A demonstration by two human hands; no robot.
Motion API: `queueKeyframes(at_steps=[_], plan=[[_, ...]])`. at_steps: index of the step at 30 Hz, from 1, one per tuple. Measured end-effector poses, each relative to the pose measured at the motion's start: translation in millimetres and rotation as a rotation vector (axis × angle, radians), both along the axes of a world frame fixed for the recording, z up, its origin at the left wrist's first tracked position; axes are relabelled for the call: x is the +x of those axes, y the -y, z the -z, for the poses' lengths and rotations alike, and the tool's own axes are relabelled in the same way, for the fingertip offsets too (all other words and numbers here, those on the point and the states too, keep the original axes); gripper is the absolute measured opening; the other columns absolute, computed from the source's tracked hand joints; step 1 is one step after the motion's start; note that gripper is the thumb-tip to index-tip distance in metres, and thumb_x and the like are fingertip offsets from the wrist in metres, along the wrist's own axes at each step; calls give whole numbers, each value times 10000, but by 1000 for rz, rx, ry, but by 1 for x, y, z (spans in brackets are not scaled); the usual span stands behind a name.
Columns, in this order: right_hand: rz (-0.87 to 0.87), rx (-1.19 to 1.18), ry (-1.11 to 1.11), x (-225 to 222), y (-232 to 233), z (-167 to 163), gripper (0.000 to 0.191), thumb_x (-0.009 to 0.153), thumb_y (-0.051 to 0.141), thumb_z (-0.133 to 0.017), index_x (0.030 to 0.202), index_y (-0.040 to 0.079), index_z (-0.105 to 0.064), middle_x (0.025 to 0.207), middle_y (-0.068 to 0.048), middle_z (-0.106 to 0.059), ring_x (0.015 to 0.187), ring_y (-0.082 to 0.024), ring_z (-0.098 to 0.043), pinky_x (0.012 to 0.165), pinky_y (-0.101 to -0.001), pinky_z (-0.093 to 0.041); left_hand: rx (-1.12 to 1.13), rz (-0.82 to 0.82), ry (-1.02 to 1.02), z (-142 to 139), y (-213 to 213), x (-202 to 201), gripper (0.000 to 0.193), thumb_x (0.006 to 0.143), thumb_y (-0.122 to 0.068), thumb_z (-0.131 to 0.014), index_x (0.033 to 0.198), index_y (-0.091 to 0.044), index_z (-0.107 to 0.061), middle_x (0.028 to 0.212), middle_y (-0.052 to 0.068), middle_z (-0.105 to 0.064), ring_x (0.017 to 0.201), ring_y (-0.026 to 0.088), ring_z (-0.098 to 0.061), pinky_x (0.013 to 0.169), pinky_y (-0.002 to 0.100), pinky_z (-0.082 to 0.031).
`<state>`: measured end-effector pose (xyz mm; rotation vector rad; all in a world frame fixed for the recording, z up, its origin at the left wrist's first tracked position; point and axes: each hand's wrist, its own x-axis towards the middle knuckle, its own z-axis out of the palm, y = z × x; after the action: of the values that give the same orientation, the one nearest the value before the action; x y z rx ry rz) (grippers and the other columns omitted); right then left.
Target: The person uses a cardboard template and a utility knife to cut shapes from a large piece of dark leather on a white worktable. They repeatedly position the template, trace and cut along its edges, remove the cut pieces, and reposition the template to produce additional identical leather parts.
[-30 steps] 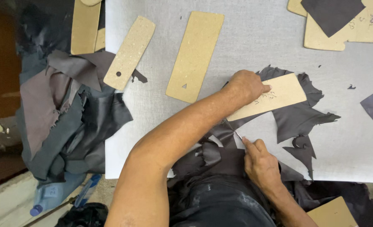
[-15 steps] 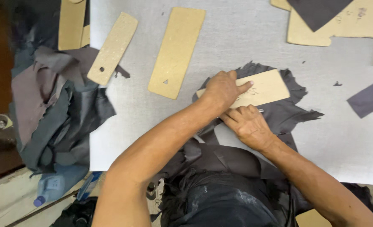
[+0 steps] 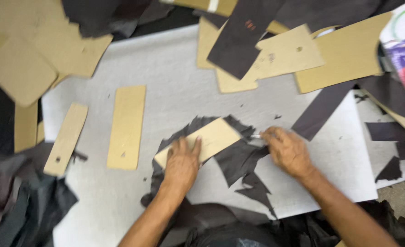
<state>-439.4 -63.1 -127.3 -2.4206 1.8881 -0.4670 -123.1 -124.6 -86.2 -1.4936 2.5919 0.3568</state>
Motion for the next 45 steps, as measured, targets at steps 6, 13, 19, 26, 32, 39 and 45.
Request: queueKeyframes(at_steps=[6, 13, 19, 26, 32, 39, 45], plan=[[401, 110, 306, 29, -41, -7, 219, 806, 246, -788, 942, 87, -722, 904, -44, -672, 620, -245, -686, 555, -377, -557, 222, -265, -11, -8, 16, -9, 994, 601, -356, -954, 1446, -77, -511, 1244, 177, -581, 1176, 348, -561, 1010, 440, -476], [335, -127, 404, 17, -43, -1, 188, 843, 242, -775, 899, 79, -699, 891, -78, -640, 613, -279, -664, 535, -398, -539, 465, -182, -40, 45, 55, 1, 686, 628, -347, -948, 1227, -92, -731, 1099, 174, -693, 1130, 321, -639, 1024, 435, -482], [305, -47, 469, 5, -54, -10, 212, 914, 223, -762, 891, 24, -692, 881, -97, -592, 599, -230, -654, 536, -358, -542, 383, -242, 6, 116, 71, 16, 749, 645, -278, -940, 1264, -17, -608, 1137, 211, -713, 1112, 321, -738, 1084, 380, -523], [283, -88, 495, 3, -58, -2, 210, 915, 174, -745, 796, 25, -657, 857, -80, -582, 589, -208, -633, 522, -346, -529, 542, -241, 80, 105, 78, 24, 635, 710, -313, -949, 1257, -105, -702, 1178, 154, -763, 1180, 277, -719, 1117, 352, -485], [254, -70, 524, 0, -55, -2, 225, 911, 170, -754, 773, 18, -662, 806, -77, -569, 532, -185, -607, 476, -331, -509, 598, -419, -61, 52, 62, -1, 515, 744, -239, -889, 1194, -73, -702, 1091, 171, -816, 1038, 268, -790, 990, 365, -567], [255, -67, 487, 10, -47, 6, 142, 873, 164, -754, 808, 51, -698, 844, -43, -633, 526, -184, -618, 479, -325, -515, 363, -173, -88, -44, 69, -38, 245, 850, -225, -703, 986, -21, -687, 933, 214, -697, 912, 404, -680, 822, 474, -517], [252, -105, 522, 19, -45, 15, 150, 843, 133, -788, 859, 69, -653, 909, -37, -692, 634, -240, -657, 550, -371, -504, -508, 205, -348, -103, 109, -100, 254, 963, 2, -519, 1181, -39, -644, 1018, 155, -682, 958, 369, -656, 841, 495, -514]])
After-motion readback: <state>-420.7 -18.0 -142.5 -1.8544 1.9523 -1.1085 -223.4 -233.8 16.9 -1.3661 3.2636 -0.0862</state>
